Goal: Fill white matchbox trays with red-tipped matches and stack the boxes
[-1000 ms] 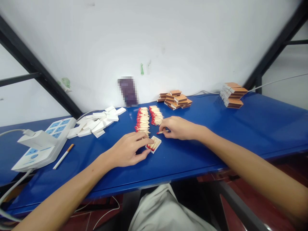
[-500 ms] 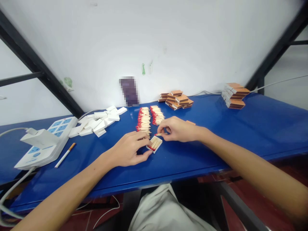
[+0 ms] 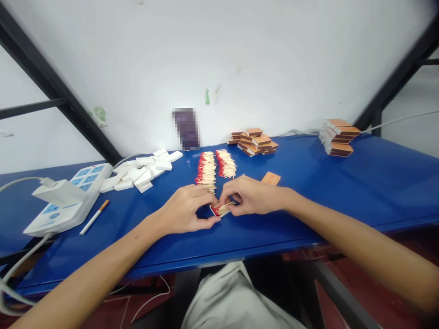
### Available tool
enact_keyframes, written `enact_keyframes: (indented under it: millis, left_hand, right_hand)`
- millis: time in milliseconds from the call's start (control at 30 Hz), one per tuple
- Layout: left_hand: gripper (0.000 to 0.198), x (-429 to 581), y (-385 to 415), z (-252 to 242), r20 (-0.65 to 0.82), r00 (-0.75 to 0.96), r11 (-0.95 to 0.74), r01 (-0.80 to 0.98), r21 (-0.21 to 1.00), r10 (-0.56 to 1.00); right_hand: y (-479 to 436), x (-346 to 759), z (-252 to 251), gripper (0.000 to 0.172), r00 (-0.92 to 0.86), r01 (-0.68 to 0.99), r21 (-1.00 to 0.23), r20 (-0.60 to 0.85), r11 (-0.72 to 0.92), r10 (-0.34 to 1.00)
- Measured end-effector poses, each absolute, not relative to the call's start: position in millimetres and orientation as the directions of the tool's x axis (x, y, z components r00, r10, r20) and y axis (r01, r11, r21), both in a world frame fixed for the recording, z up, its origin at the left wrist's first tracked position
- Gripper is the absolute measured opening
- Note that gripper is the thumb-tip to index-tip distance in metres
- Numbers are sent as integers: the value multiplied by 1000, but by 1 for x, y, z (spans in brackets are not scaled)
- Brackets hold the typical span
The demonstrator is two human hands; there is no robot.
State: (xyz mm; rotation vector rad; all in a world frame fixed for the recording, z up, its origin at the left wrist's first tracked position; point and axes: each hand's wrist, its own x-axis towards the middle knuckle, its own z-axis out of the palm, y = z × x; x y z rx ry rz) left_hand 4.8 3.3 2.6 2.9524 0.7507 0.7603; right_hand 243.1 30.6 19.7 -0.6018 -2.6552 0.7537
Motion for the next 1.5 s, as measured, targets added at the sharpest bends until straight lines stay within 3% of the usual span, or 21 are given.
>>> enact_keyframes:
  millis: [600,1133,1500]
  left_hand:
    - [14,4,3,4,390,816,-903,409,130,426]
    - [11,3,3,3,387,813,-899,417,134,435]
    - [18,3,1,4,382,793,-878,453,152,475]
  right_hand:
    - [34,246,20,12,-878,259,-674,134,692,460]
    - [36,245,16,13,-838,267,-553,272,789,474]
    - [37,247,16,11,-827,306,-581,230,755,512]
